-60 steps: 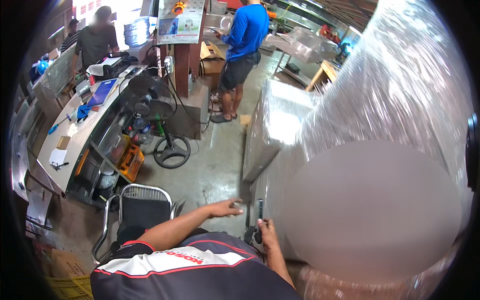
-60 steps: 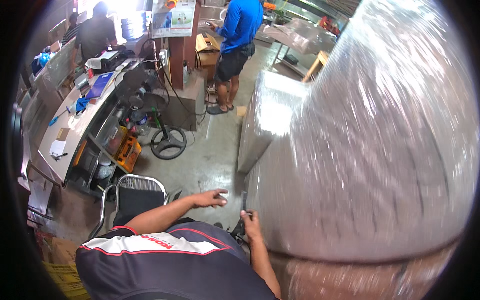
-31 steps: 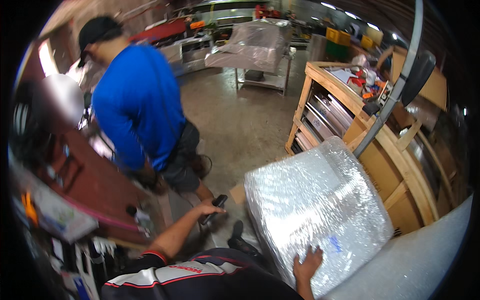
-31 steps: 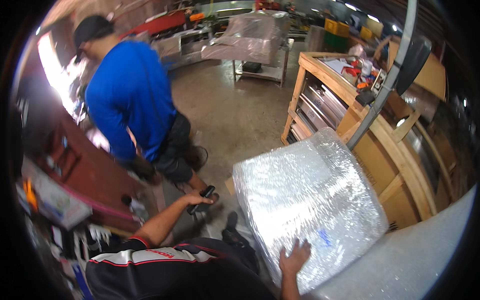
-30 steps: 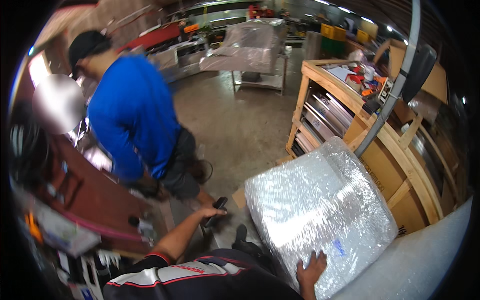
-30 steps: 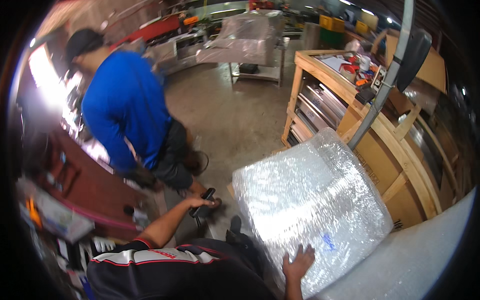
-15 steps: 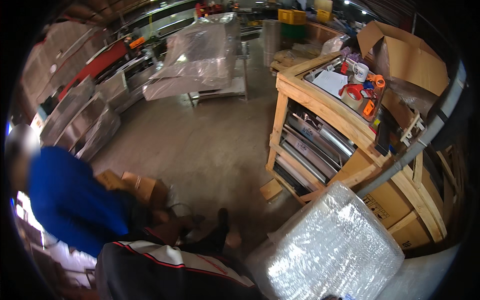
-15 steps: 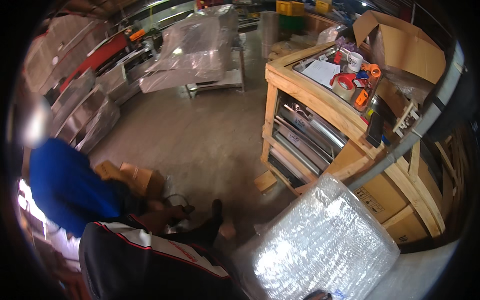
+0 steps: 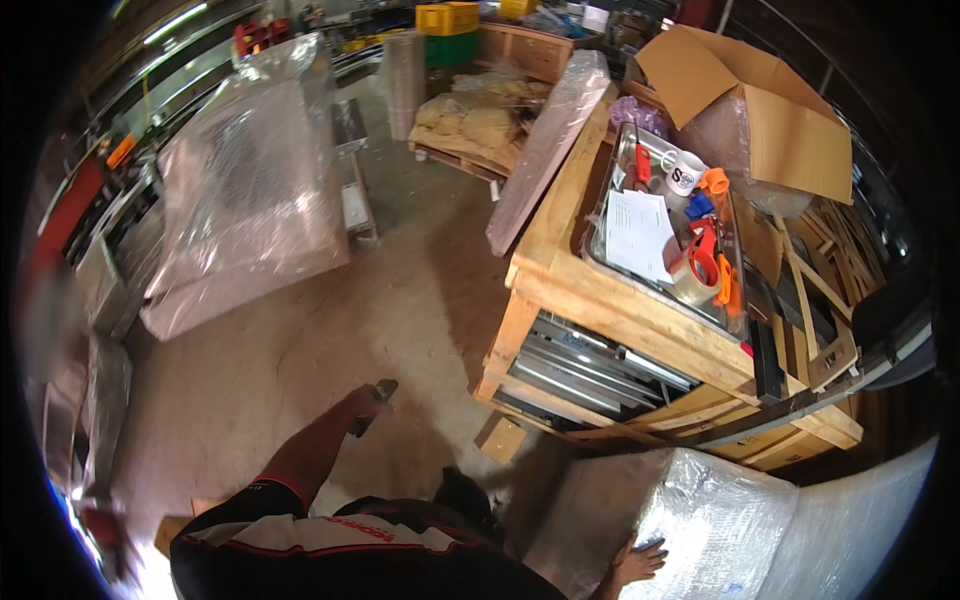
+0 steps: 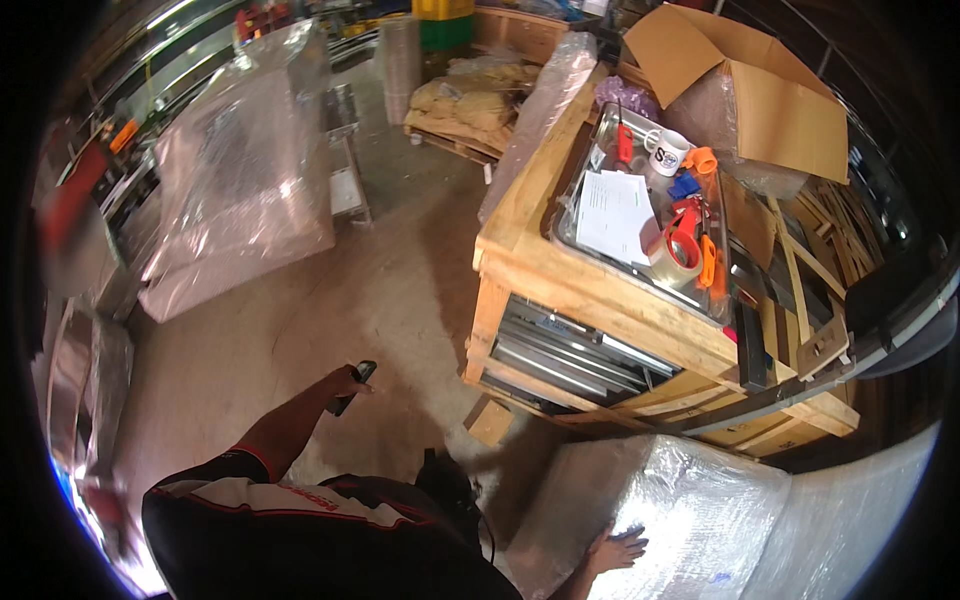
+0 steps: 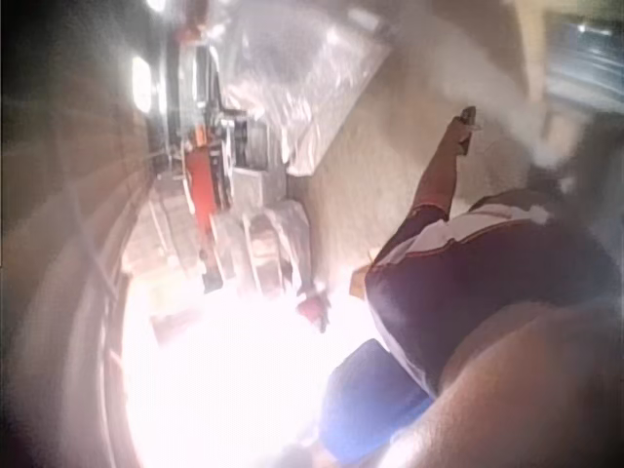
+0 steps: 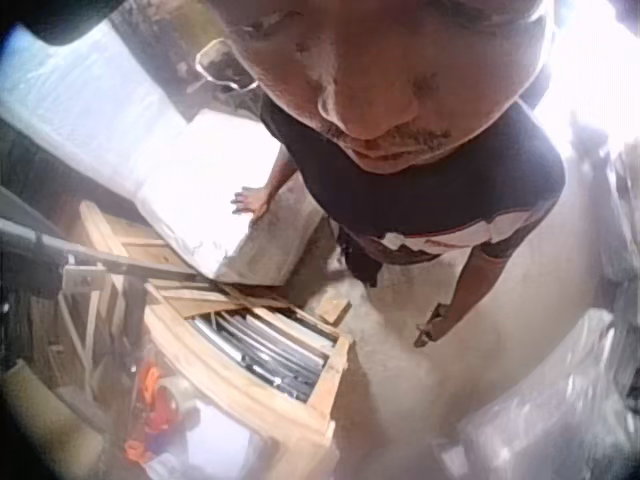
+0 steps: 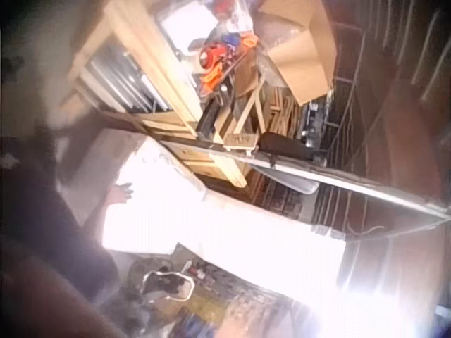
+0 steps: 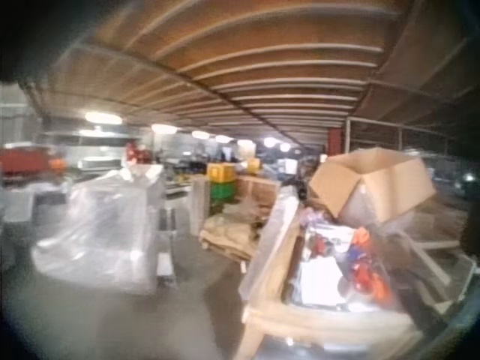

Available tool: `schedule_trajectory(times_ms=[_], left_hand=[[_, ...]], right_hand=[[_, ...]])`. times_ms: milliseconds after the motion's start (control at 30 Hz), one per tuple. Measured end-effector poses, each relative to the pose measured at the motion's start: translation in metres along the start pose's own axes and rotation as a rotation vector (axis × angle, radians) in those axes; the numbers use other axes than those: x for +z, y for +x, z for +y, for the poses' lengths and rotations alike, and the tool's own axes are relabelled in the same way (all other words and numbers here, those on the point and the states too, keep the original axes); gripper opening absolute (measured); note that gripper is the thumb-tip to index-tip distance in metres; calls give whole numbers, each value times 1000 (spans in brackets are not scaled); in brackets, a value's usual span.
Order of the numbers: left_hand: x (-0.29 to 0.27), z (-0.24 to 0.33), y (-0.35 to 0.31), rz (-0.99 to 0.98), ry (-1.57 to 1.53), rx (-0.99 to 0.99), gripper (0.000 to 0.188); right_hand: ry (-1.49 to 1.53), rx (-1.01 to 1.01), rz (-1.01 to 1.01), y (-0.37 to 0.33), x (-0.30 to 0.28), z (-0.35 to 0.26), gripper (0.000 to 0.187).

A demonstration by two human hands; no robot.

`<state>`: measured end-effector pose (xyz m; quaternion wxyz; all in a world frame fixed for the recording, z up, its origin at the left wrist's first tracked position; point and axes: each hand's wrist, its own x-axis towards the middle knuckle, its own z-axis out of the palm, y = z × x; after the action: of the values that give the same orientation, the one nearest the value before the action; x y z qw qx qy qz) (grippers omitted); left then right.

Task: The person unpacks a cardboard box labeled 'GRANDMA'S' and removes screws and a manual. They then install the burner grates onto a stainless steel gas stove by hand, placing them over the burners and securing them with screws. The person works methodically across the stove surface, handling each grate and screw individually.

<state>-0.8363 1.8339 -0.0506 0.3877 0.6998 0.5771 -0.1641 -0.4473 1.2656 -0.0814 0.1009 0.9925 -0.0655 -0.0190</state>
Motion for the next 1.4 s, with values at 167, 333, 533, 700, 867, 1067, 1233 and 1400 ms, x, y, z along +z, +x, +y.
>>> schedule_trajectory(times_ms=[167,333,533,700,867,1067,1233,1400], left_hand=[[-73,19,197,-7,-144,77,102],[-188,90,324,113,66,-17,106],[-268,106,468,22,126,-52,110],[-344,113,576,-94,121,-101,108],[-455,119,708,-114,58,-119,109],[-640,159,836,-210,-53,-59,110],[-754,142,953,158,-274,-20,94],[-894,168,1053,223,-432,-48,99]], right_hand=[[-223,-294,768,60,93,82,72],[-32,-118,383,55,53,-159,69],[471,-574,161,96,-86,-529,66],[766,-844,-168,92,-161,-834,63],[810,-940,-554,64,-184,-1073,60],[731,-777,-908,67,-196,-1251,57],[702,-716,-1062,62,-207,-1458,54],[651,-679,-1144,75,-211,-1680,52]])
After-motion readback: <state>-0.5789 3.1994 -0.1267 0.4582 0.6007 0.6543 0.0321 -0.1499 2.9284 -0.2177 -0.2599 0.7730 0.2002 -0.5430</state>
